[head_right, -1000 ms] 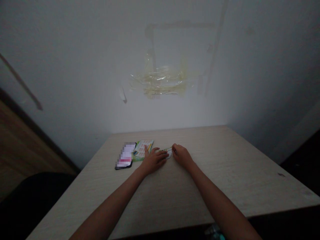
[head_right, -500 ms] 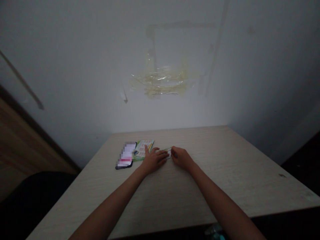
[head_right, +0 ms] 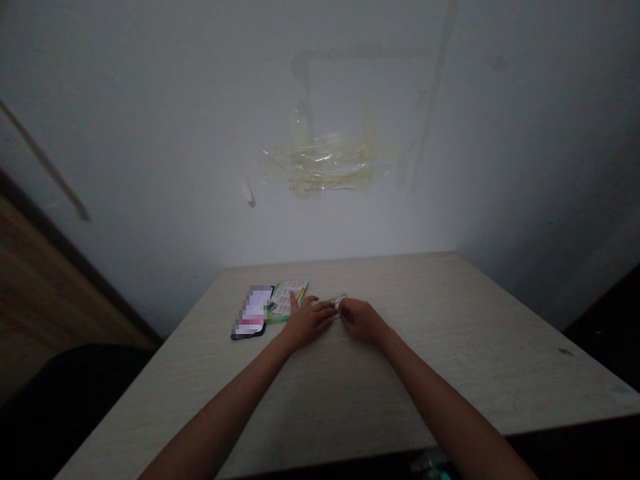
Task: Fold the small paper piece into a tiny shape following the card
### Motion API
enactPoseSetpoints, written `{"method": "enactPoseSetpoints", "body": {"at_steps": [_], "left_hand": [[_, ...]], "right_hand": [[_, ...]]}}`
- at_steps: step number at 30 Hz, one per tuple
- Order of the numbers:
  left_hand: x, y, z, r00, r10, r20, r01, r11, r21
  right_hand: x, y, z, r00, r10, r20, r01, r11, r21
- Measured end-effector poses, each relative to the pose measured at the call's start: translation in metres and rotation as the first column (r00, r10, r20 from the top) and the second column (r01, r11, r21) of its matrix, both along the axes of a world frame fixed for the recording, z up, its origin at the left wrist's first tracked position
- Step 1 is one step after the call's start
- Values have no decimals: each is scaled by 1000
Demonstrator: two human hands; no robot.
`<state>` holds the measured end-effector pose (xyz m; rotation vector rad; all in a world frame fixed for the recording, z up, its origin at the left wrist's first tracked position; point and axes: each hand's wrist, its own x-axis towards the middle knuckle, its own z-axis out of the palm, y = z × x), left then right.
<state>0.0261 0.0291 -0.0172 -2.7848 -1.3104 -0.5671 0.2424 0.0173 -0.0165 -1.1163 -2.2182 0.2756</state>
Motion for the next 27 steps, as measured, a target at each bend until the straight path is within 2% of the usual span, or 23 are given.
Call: {"method": "enactPoseSetpoints", "body": {"at_steps": [6,12,15,18,20,23,27], "left_hand": [[0,3,-4,1000,-3,4,3,1000,7],[0,1,-2,1000,-7,0,7,1000,-13],[-1,0,-1,1000,-22,6,22,1000,0],[-2,1,-2,1000,-23,14,23,1000,0],[-2,1,-3,1000,-18,19,18,1000,-8],[-2,1,-4,999,-21,27,21,1000,-10],[-2,1,-3,999,-17,36,17,1000,-7]], "right_hand": [[-1,-1,0,999,41,-9,-41,999,-29],[0,-3,5,995,53,-86,-58,997,-58],[3,1,4,980,6,-197,-25,995,-96],[7,6,1,945,-90,-315,60,993,-106],[9,8,-1,945,-97,-311,63,991,-117],[9,7,-2,967,-41,-250,13,993,-114],[7,6,-3,984,4,-178,-14,999,-51]]}}
